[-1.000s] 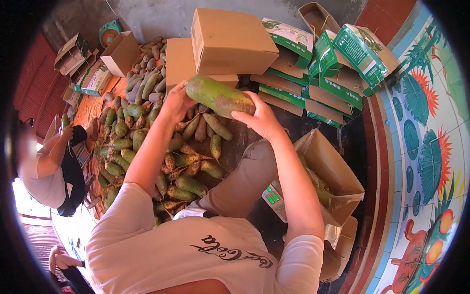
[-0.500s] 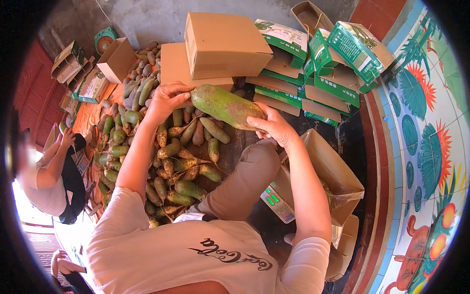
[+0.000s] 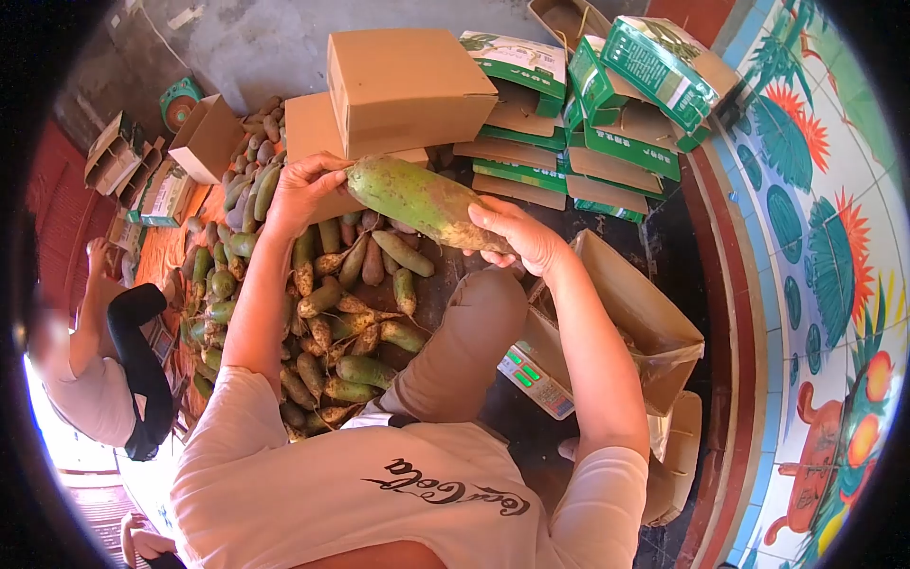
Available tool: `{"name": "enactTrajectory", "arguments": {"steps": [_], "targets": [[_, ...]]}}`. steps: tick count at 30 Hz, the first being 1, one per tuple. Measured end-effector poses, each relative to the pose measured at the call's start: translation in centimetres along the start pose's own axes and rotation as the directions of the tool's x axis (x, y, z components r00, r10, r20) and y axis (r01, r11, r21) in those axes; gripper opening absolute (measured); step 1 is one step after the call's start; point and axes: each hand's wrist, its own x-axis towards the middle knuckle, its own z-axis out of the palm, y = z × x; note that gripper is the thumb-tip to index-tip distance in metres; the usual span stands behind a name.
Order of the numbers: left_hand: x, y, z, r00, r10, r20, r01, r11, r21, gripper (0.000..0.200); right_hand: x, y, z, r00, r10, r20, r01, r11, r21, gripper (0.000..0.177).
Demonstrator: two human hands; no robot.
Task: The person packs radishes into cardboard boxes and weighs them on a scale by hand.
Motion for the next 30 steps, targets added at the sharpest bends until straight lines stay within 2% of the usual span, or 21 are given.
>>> {"name": "enactTrajectory", "arguments": {"steps": [4, 5, 7, 9, 11, 14, 15, 16, 17, 20, 21, 23, 24, 25, 28, 29, 30], "targets": [[0.5, 0.2, 0.5, 0.999, 0.016, -0.052, -0.01, 0.995, 0.096, 0.013, 0.1, 0.1, -0.1, 0.999, 0.039, 0.032, -0.039, 0.999, 0.02, 0.049], [1.0, -0.1, 0.9, 0.996, -0.004, -0.085, 0.019, 0.984, 0.176, 0.012, 0.2, -0.1, 0.0, 0.999, 0.041, 0.031, -0.041, 0.999, 0.015, 0.047], [1.8, -2.1, 1.8, 0.987, -0.041, -0.155, 0.09, 0.94, 0.328, 0.013, 0.7, -0.1, 0.1, 1.0, 0.01, -0.007, -0.01, 1.0, -0.001, 0.047], [2.6, -4.3, 1.5, 0.986, -0.071, -0.153, 0.134, 0.883, 0.449, 0.019, 0.6, -0.5, 0.0, 0.998, -0.025, -0.056, 0.024, 1.0, -0.012, 0.048], [3.4, -6.1, 0.8, 0.986, -0.123, -0.116, 0.166, 0.83, 0.532, 0.033, 0.2, -0.9, -0.3, 0.977, -0.077, -0.201, 0.059, 0.994, -0.094, 0.049], [2.8, -4.9, 4.1, 0.985, -0.047, -0.167, 0.106, 0.926, 0.363, 0.037, -0.1, -1.4, -1.2, 0.93, -0.145, -0.337, 0.1, 0.984, -0.148, 0.053], [2.7, -4.3, 5.5, 0.967, -0.242, -0.082, 0.254, 0.948, 0.191, 0.047, 0.3, -1.2, -1.4, 0.913, -0.187, -0.363, 0.131, 0.976, -0.173, 0.054], [2.4, -4.1, 7.1, 0.944, -0.328, 0.032, 0.329, 0.941, -0.083, 0.051, 0.6, -1.2, -1.3, 0.895, -0.226, -0.386, 0.159, 0.967, -0.197, 0.056], [2.3, -3.8, 8.4, 0.913, -0.375, 0.163, 0.408, 0.848, -0.337, 0.057, 1.1, -1.5, -1.0, 0.892, -0.213, -0.398, 0.159, 0.973, -0.166, 0.064], [3.1, -3.2, 11.6, 0.908, -0.297, 0.297, 0.42, 0.646, -0.637, 0.061, 4.0, 0.2, -1.2, 0.838, -0.415, -0.355, 0.289, 0.889, -0.356, 0.07], [3.5, -3.1, 12.0, 0.91, -0.319, 0.264, 0.408, 0.583, -0.702, 0.059, 5.1, 0.5, -0.6, 0.778, -0.546, -0.31, 0.377, 0.801, -0.465, 0.078], [4.4, -3.0, 12.2, 0.909, -0.369, 0.195, 0.358, 0.449, -0.819, 0.056, 6.2, 0.9, -0.2, 0.76, -0.587, -0.277, 0.282, 0.683, -0.674, 0.078], [4.5, -3.4, 11.9, 0.913, -0.371, 0.173, 0.335, 0.435, -0.836, 0.056, 6.6, 0.7, 0.2, 0.752, -0.608, -0.254, 0.231, 0.604, -0.763, 0.079], [4.6, -4.1, 11.4, 0.916, -0.372, 0.151, 0.311, 0.423, -0.851, 0.055, 7.2, 1.0, 0.3, 0.73, -0.641, -0.238, 0.283, 0.601, -0.747, 0.072], [4.0, -4.5, 9.8, 0.938, -0.322, 0.131, 0.267, 0.424, -0.865, 0.056, 8.5, 0.8, 0.7, 0.744, -0.6, -0.294, 0.353, 0.727, -0.589, 0.063], [3.7, -4.7, 9.5, 0.945, -0.307, 0.117, 0.251, 0.445, -0.86, 0.057, 9.4, 0.8, 0.9, 0.745, -0.574, -0.34, 0.292, 0.738, -0.608, 0.059], [3.2, -4.8, 9.2, 0.95, -0.296, 0.102, 0.237, 0.464, -0.854, 0.058, 10.2, 1.2, 1.3, 0.752, -0.558, -0.351, 0.298, 0.763, -0.573, 0.059]]}}
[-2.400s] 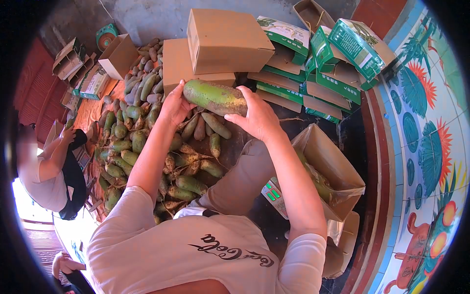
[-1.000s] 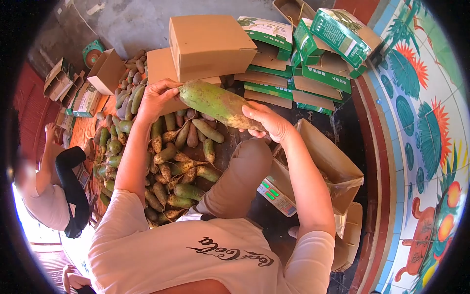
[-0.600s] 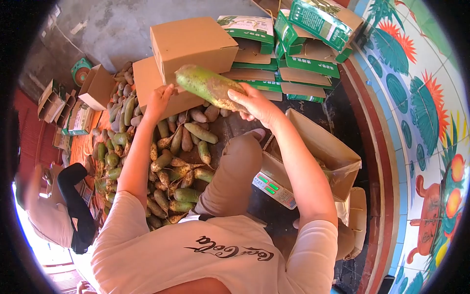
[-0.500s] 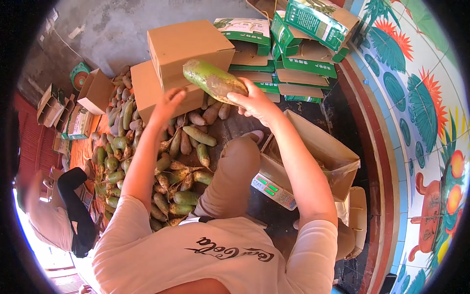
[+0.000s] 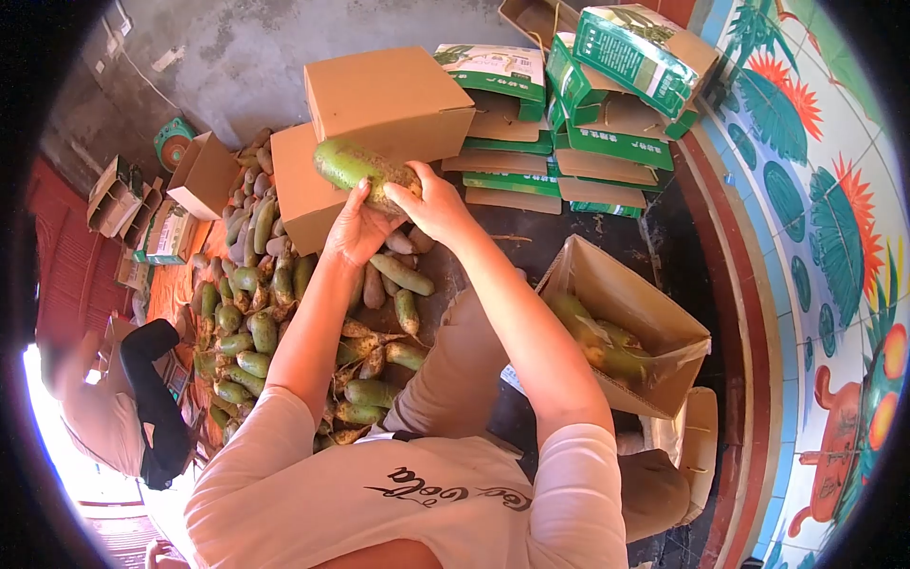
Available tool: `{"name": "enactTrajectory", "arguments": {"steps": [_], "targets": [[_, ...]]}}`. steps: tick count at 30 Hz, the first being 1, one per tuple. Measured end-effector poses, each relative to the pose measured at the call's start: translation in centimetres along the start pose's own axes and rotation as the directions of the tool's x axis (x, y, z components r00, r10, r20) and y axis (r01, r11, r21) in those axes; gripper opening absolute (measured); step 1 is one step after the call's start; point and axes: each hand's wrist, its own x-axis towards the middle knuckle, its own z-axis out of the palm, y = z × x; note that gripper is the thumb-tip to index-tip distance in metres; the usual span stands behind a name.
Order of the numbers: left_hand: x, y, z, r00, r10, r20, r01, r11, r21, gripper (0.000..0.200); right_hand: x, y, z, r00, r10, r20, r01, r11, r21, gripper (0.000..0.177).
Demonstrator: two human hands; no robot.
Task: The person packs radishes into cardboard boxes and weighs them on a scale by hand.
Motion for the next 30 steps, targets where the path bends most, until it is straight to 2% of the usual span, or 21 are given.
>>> {"name": "enactTrajectory", "arguments": {"steps": [1, 2, 3, 6, 7, 9, 11, 13, 14, 15, 16, 18, 19, 22, 23, 24, 26, 30], "targets": [[-0.1, 0.2, -0.2, 0.999, 0.02, -0.042, -0.019, 1.0, 0.012, 0.052, 0.3, 0.2, 0.7, 1.0, 0.018, 0.001, -0.018, 0.999, 0.035, 0.058], [-0.2, 0.5, -0.7, 1.0, 0.02, -0.018, -0.02, 1.0, 0.023, 0.052, 0.7, 0.3, 1.3, 0.999, 0.035, 0.004, -0.036, 0.997, 0.067, 0.058], [-0.3, 0.9, -1.3, 1.0, 0.022, 0.006, -0.022, 0.999, 0.032, 0.052, 0.6, -0.1, 1.8, 0.999, 0.011, -0.039, -0.012, 1.0, -0.007, 0.056], [-0.6, 1.7, -2.1, 0.999, 0.045, -0.008, -0.044, 0.998, 0.05, 0.05, 0.7, -1.2, 2.6, 0.996, 0.092, 0.016, -0.091, 0.996, -0.007, 0.052], [-0.8, 1.8, -1.7, 0.997, 0.069, -0.04, -0.067, 0.996, 0.053, 0.049, 0.7, -1.4, 3.2, 0.998, 0.045, -0.052, -0.045, 0.999, 0.006, 0.049], [-0.9, 2.0, -2.0, 0.992, 0.086, -0.093, -0.082, 0.995, 0.05, 0.048, 1.0, -1.9, 3.9, 0.995, 0.048, -0.088, -0.049, 0.999, -0.007, 0.043], [-0.8, 2.0, -2.8, 0.988, 0.07, -0.134, -0.067, 0.997, 0.032, 0.047, 1.6, -0.5, 4.5, 0.98, 0.112, -0.163, -0.108, 0.994, 0.029, 0.041], [-1.2, 1.7, -2.4, 0.987, 0.141, -0.077, -0.124, 0.972, 0.2, 0.046, 2.9, 3.1, 5.3, 0.934, 0.231, -0.273, -0.205, 0.971, 0.121, 0.043], [-1.5, 1.7, -2.0, 0.985, 0.169, -0.042, -0.15, 0.947, 0.285, 0.045, 2.6, 4.2, 5.1, 0.909, 0.271, -0.317, -0.219, 0.957, 0.19, 0.037], [-2.0, 1.4, -0.8, 0.973, 0.219, -0.071, -0.188, 0.934, 0.304, 0.044, 2.4, 4.7, 4.8, 0.92, 0.245, -0.307, -0.214, 0.968, 0.133, 0.034], [-1.6, 1.4, -0.9, 0.976, 0.204, -0.071, -0.175, 0.94, 0.293, 0.044, 2.2, 5.1, 4.7, 0.932, 0.221, -0.287, -0.208, 0.975, 0.075, 0.032], [-0.9, 1.6, -1.3, 0.983, 0.162, -0.081, -0.134, 0.952, 0.274, 0.044, 2.3, 5.2, 4.5, 0.948, 0.112, -0.298, -0.061, 0.982, 0.177, 0.03], [-0.6, 1.6, -0.9, 0.972, 0.168, -0.164, -0.134, 0.971, 0.199, 0.045, 2.1, 4.8, 3.9, 0.965, 0.119, -0.233, -0.068, 0.974, 0.217, 0.034], [0.5, 1.9, -1.8, 0.953, 0.096, -0.286, -0.084, 0.995, 0.054, 0.045, 1.0, 2.2, 2.5, 0.998, -0.013, -0.056, 0.02, 0.993, 0.118, 0.036], [0.7, 1.5, -2.1, 0.946, 0.091, -0.311, -0.083, 0.996, 0.04, 0.046, -0.4, -1.0, 2.1, 0.994, -0.105, -0.039, 0.104, 0.994, -0.043, 0.038], [0.9, 1.2, -2.1, 0.939, 0.086, -0.334, -0.082, 0.996, 0.026, 0.047, -1.2, -1.6, 2.4, 0.971, -0.233, -0.058, 0.208, 0.936, -0.284, 0.042], [0.7, 0.7, -2.3, 0.917, 0.063, -0.394, -0.063, 0.998, 0.013, 0.049, -1.3, -1.0, 3.0, 0.971, -0.232, -0.06, 0.171, 0.847, -0.503, 0.043], [0.4, 0.8, -1.1, 0.886, 0.037, -0.462, -0.05, 0.999, -0.017, 0.052, -0.9, -1.4, 3.2, 0.974, -0.216, -0.074, 0.131, 0.794, -0.593, 0.039]]}}
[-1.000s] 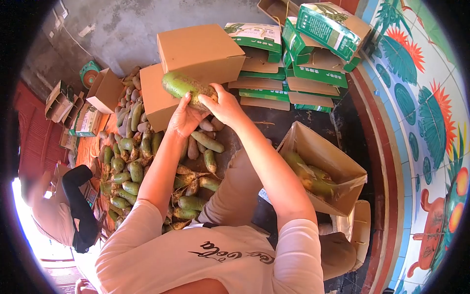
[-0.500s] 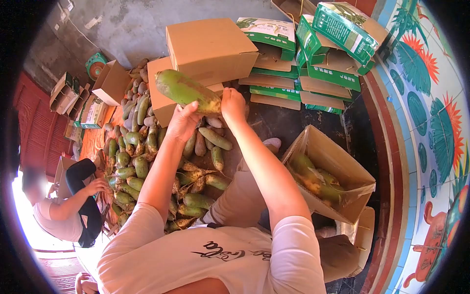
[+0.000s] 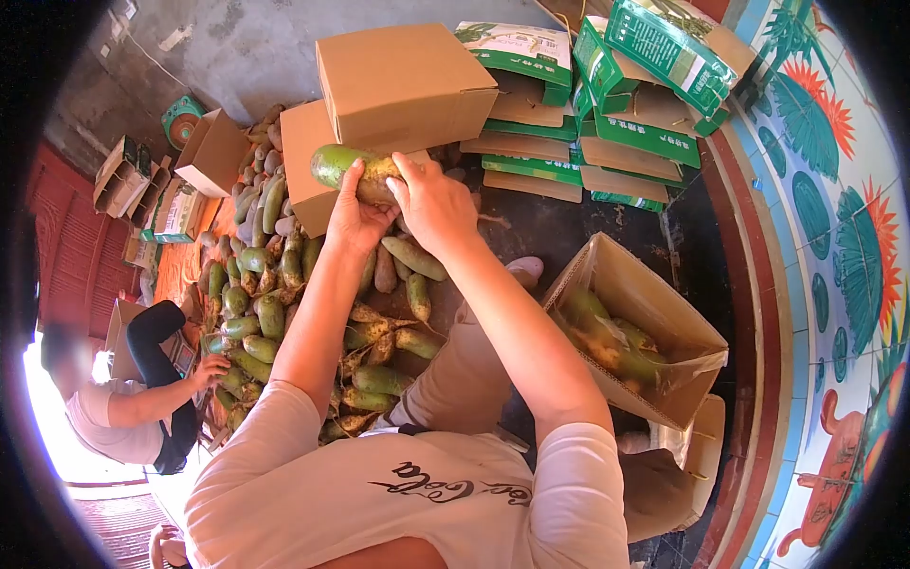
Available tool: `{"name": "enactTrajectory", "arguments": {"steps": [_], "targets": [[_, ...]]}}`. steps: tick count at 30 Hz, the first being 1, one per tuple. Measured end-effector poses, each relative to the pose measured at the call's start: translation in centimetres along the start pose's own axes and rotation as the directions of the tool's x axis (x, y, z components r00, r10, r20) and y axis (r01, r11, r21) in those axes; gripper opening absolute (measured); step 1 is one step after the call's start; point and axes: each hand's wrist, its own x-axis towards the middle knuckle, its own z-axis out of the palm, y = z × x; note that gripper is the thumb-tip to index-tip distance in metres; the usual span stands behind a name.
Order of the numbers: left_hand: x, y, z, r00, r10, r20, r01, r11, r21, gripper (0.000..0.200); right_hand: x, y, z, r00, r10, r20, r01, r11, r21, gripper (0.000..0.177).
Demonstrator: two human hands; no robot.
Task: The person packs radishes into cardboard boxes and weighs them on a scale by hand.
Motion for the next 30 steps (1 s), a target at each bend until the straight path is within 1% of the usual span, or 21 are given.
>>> {"name": "enactTrajectory", "arguments": {"steps": [2, 5, 8, 11, 12, 14, 15, 16, 18, 19, 21, 22, 23, 24, 26, 27, 29, 30], "targets": [[-0.5, 0.1, 0.6, 1.0, -0.005, -0.005, 0.005, 0.999, -0.039, 0.052, 0.5, -0.4, -0.5, 0.999, 0.008, 0.039, -0.006, 0.998, -0.063, 0.035], [-0.4, -0.2, 0.7, 0.999, 0.008, -0.038, -0.009, 0.999, -0.031, 0.053, 1.0, -0.8, -0.3, 0.999, 0.041, -0.018, -0.043, 0.993, -0.11, 0.027], [0.3, -1.0, 0.2, 1.0, 0.0, -0.009, -0.001, 1.0, -0.009, 0.055, 1.6, 0.6, 1.1, 0.987, 0.16, -0.036, -0.161, 0.986, -0.049, 0.022], [0.1, -1.2, 0.0, 1.0, 0.012, 0.014, -0.012, 1.0, -0.004, 0.054, 1.2, 1.4, 1.0, 0.975, 0.204, -0.084, -0.196, 0.976, 0.091, 0.018], [0.4, -1.3, -0.3, 0.998, 0.054, 0.04, -0.055, 0.998, 0.028, 0.054, 1.3, 2.5, 1.3, 0.953, 0.299, -0.037, -0.283, 0.931, 0.229, 0.018], [1.5, -1.2, -1.3, 0.986, 0.135, 0.1, -0.144, 0.986, 0.086, 0.053, 1.3, 5.2, 2.7, 0.932, 0.321, -0.17, -0.252, 0.908, 0.334, 0.016], [1.4, -0.9, -1.2, 0.978, 0.144, 0.151, -0.16, 0.982, 0.098, 0.053, 1.6, 5.5, 2.1, 0.938, 0.181, -0.296, -0.126, 0.973, 0.196, 0.017], [1.1, -0.9, -1.1, 0.973, 0.159, 0.168, -0.181, 0.976, 0.121, 0.053, 1.4, 5.9, 1.4, 0.963, 0.191, -0.191, -0.163, 0.974, 0.154, 0.019], [0.9, -0.6, -0.5, 0.958, 0.191, 0.214, -0.229, 0.959, 0.166, 0.053, 1.8, 6.0, -1.0, 0.976, 0.218, 0.011, -0.218, 0.974, 0.062, 0.023], [1.0, -0.7, -0.2, 0.958, 0.193, 0.21, -0.234, 0.953, 0.19, 0.053, 2.1, 5.6, -2.0, 0.952, 0.286, 0.108, -0.297, 0.948, 0.11, 0.03], [1.1, -1.0, 0.1, 0.96, 0.198, 0.195, -0.242, 0.941, 0.236, 0.054, 1.5, 5.4, -1.5, 0.988, 0.141, 0.056, -0.151, 0.953, 0.263, 0.037], [1.2, -1.1, 0.3, 0.962, 0.18, 0.203, -0.225, 0.949, 0.222, 0.054, 1.1, 5.1, -1.1, 0.997, 0.072, 0.022, -0.075, 0.939, 0.334, 0.04], [1.4, -1.4, 0.6, 0.964, 0.161, 0.214, -0.206, 0.956, 0.208, 0.055, 0.6, 4.9, -0.7, 0.996, 0.074, 0.048, -0.086, 0.94, 0.329, 0.049], [1.6, -1.6, 1.0, 0.963, 0.141, 0.228, -0.187, 0.963, 0.194, 0.055, 0.4, 4.0, -1.7, 0.967, 0.157, 0.2, -0.215, 0.927, 0.308, 0.056], [1.8, -2.3, 1.5, 0.947, 0.117, 0.3, -0.209, 0.931, 0.298, 0.058, 0.2, 4.9, -0.9, 0.973, 0.168, 0.156, -0.218, 0.89, 0.4, 0.058], [1.6, -2.5, 1.9, 0.936, 0.103, 0.335, -0.225, 0.91, 0.349, 0.059, 0.3, 5.2, -1.0, 0.959, 0.208, 0.191, -0.274, 0.844, 0.46, 0.058], [1.1, -3.6, 3.1, 0.923, 0.159, 0.35, -0.297, 0.873, 0.387, 0.062, 0.3, 6.0, -1.2, 0.923, 0.273, 0.271, -0.382, 0.731, 0.565, 0.059], [0.8, -3.9, 3.4, 0.917, 0.184, 0.353, -0.328, 0.852, 0.407, 0.063, 0.2, 6.1, -1.3, 0.922, 0.278, 0.269, -0.385, 0.729, 0.566, 0.059]]}}
